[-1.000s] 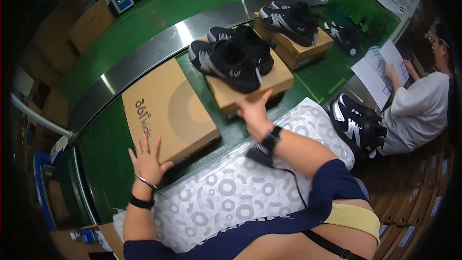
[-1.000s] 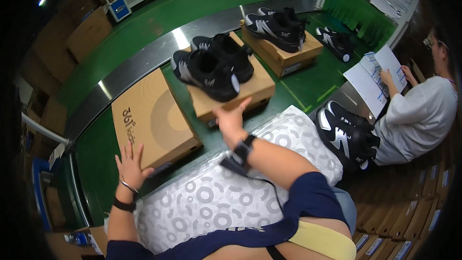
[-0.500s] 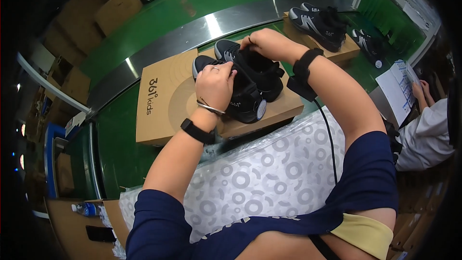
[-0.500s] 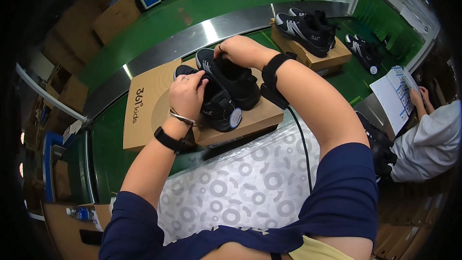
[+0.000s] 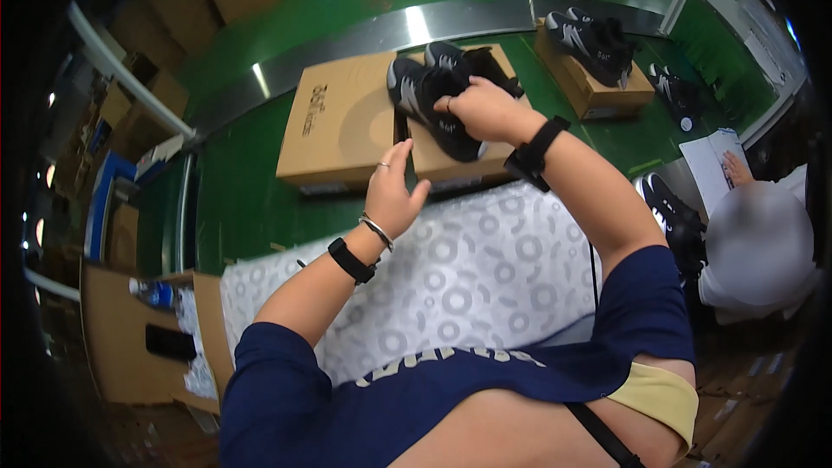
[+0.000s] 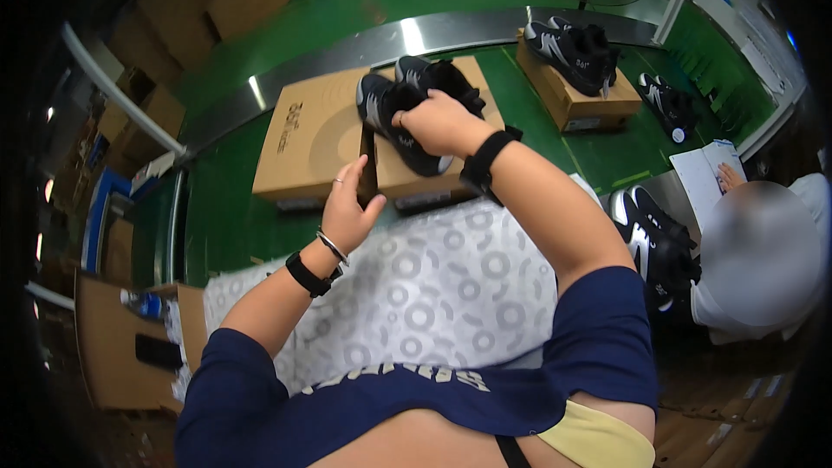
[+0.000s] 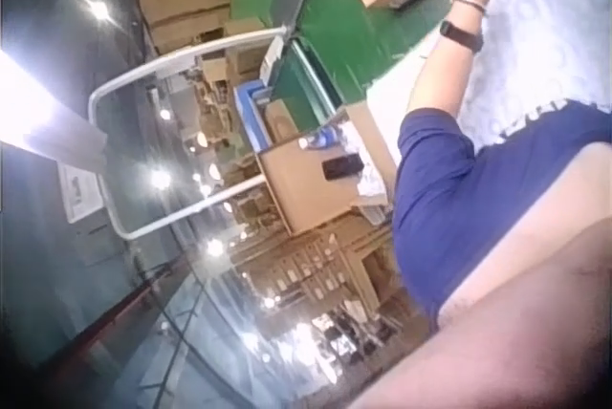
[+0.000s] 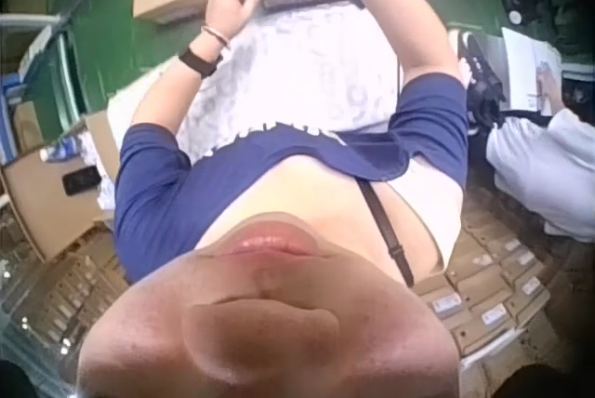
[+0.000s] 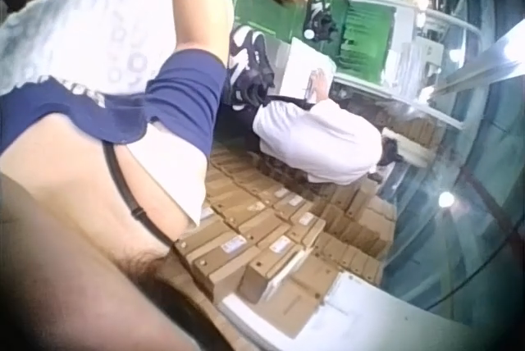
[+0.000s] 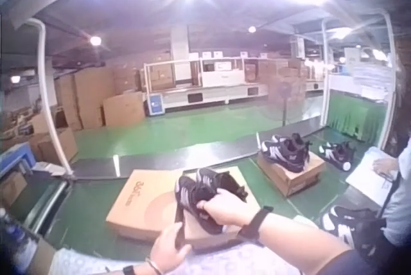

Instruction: Packing finished shoes into boxes with tissue paper and labels.

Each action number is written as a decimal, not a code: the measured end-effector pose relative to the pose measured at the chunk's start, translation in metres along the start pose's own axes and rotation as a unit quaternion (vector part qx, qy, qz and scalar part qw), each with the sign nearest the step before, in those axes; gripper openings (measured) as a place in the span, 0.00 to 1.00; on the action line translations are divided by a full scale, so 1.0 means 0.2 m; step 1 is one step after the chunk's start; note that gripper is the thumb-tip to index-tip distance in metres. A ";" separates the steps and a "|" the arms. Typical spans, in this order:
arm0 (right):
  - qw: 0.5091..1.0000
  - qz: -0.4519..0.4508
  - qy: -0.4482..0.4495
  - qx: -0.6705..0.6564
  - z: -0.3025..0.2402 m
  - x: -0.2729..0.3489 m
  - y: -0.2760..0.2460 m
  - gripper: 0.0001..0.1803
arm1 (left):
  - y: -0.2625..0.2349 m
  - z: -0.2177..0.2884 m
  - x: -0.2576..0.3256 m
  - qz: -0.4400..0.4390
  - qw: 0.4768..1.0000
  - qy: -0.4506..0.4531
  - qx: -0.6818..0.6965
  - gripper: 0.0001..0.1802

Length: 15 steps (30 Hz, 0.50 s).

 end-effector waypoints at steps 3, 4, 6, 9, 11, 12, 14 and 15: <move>0.978 0.127 -0.008 -0.168 -0.23 -0.01 -0.08 0.19 | -0.08 0.08 0.25 0.024 0.997 -0.003 -0.069 0.46; 0.936 0.133 0.007 -0.325 -0.37 -0.02 -0.17 0.20 | -0.15 0.06 0.32 0.095 0.995 -0.019 -0.021 0.44; 0.773 0.110 -0.069 -0.621 -0.68 0.01 -0.29 0.31 | -0.27 0.09 0.41 0.214 0.975 -0.040 0.051 0.45; 0.955 0.073 0.021 -0.286 -0.94 0.07 -0.12 0.28 | -0.33 0.09 0.60 0.056 0.704 -0.211 0.676 0.34; 0.741 0.123 0.135 -0.646 -0.73 0.11 0.24 0.20 | -0.39 0.09 0.69 0.076 0.828 -0.302 0.466 0.24; 0.696 0.130 0.179 -0.683 -0.67 0.17 0.38 0.18 | -0.40 0.01 0.78 -0.032 0.862 -0.323 0.390 0.22; 0.685 0.158 0.247 -0.667 -0.58 0.24 0.62 0.16 | -0.48 -0.24 1.05 -0.077 0.896 -0.388 0.200 0.18; 0.657 0.157 0.257 -0.691 -0.61 0.26 0.68 0.15 | -0.56 -0.37 1.20 -0.016 0.898 -0.431 0.089 0.15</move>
Point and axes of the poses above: each hand's wrist, its own x-axis away from the middle knuckle, its own y-axis out of the palm, z = x × y, the point moved 4 cm from there along -x, towards the middle knuckle, and after that the axes turned 14 degrees about -x, right-handed, at the moved point
